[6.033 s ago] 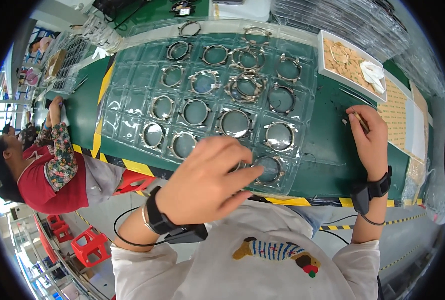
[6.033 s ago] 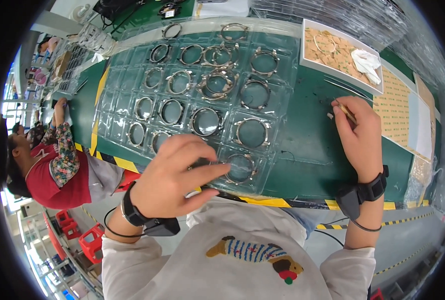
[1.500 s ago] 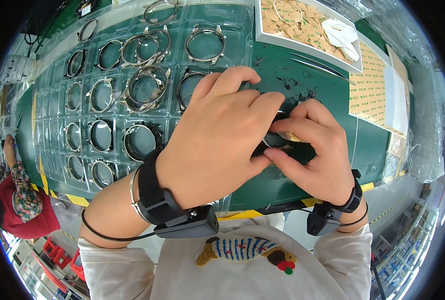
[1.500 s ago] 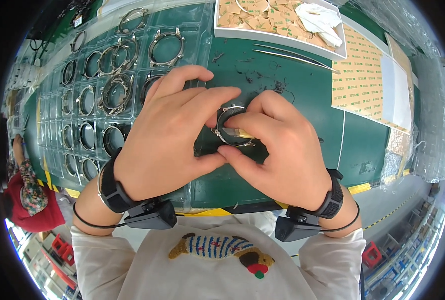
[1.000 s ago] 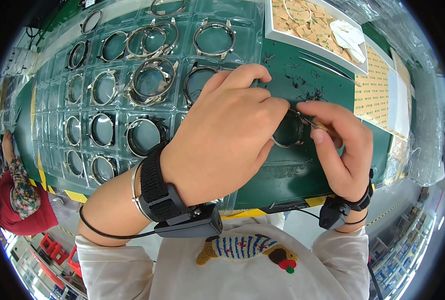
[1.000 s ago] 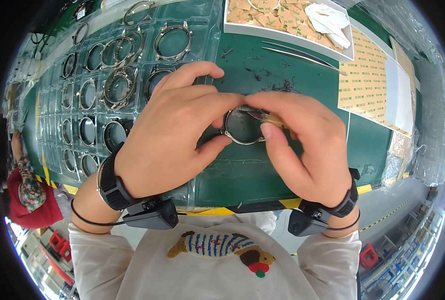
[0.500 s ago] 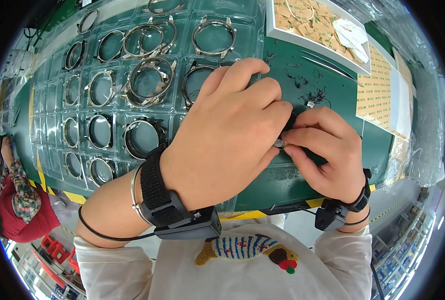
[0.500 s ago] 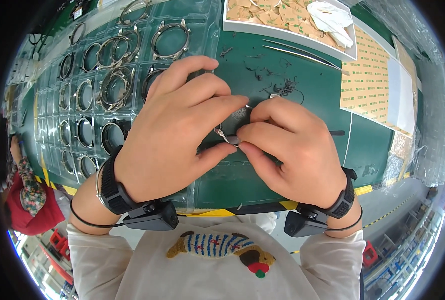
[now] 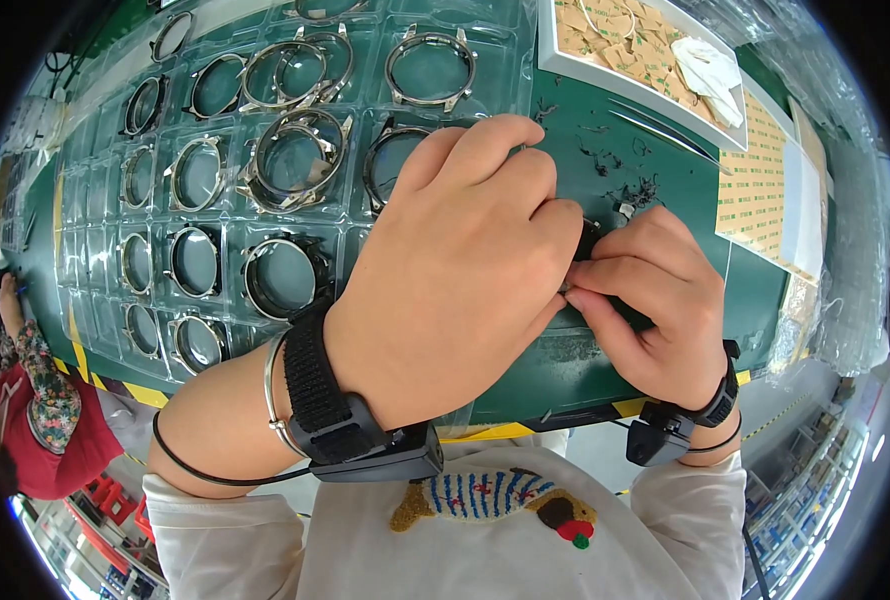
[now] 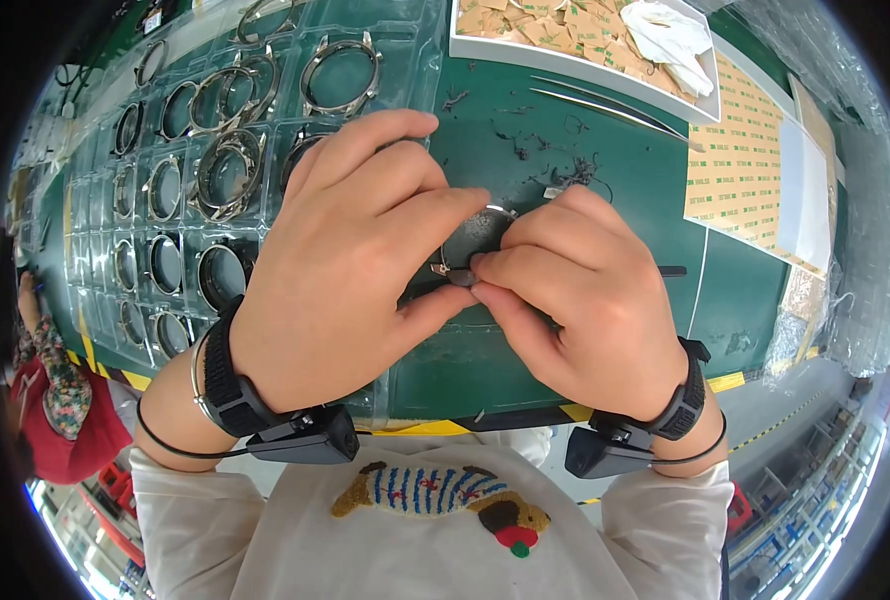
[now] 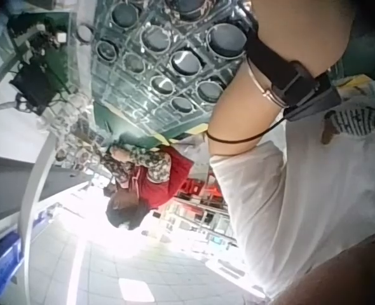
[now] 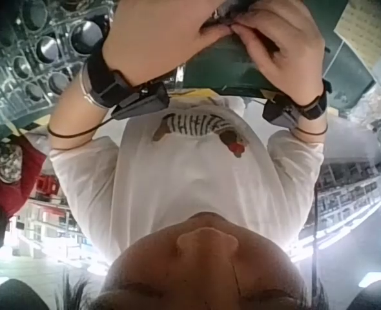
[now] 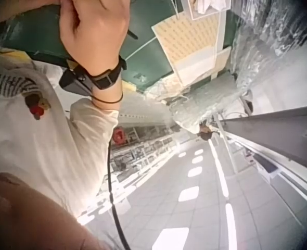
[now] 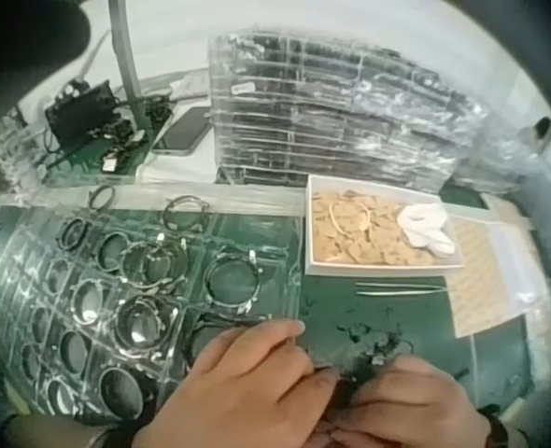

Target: The person picks up a watch case from a tray and uses a small tool to scrape the inner rim. After cleaning the rim, the person places the case back into the tray and repeats the process with another.

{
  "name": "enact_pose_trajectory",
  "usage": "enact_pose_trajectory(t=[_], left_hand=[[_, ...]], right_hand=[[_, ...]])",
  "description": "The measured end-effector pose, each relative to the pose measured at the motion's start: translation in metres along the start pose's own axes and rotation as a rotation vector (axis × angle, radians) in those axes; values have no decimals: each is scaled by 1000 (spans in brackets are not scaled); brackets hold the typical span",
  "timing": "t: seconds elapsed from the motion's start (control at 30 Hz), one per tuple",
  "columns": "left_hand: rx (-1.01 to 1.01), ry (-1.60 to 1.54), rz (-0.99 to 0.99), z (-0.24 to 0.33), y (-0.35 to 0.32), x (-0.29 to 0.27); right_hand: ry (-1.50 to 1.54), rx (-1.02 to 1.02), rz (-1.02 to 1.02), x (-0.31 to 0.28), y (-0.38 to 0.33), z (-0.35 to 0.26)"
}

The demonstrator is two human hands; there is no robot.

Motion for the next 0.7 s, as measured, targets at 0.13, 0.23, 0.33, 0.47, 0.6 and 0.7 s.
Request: enact_pose_trajectory(t=[0.13, 0.23, 0.33, 0.47, 0.6, 0.7], left_hand=[[-1, -4, 3, 0, -1, 1], [-3, -11, 5, 0, -1, 1], [-4, -20, 8, 0, -1, 0], [-5, -28, 10, -1, 0, 0], [-8, -37, 7, -2, 1, 1], [-8, -59, 12, -3, 0, 1]], right_hand=[[7, 17, -11, 1, -1, 2], [9, 27, -12, 1, -1, 2], [14, 33, -17, 1, -1, 3], [-10, 28, -12, 2, -2, 1], [-17, 41, -4, 2, -2, 2], [2, 35, -5, 2, -2, 4]])
Point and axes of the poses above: each hand's wrist, its own y-axis towards the middle knuckle, its own x-axis out of the palm, z = x × y, the point moved 9 cm from there along y, towards the middle knuckle, and after that the axes turned 9 degrees about -x, right-handed, at the moved point
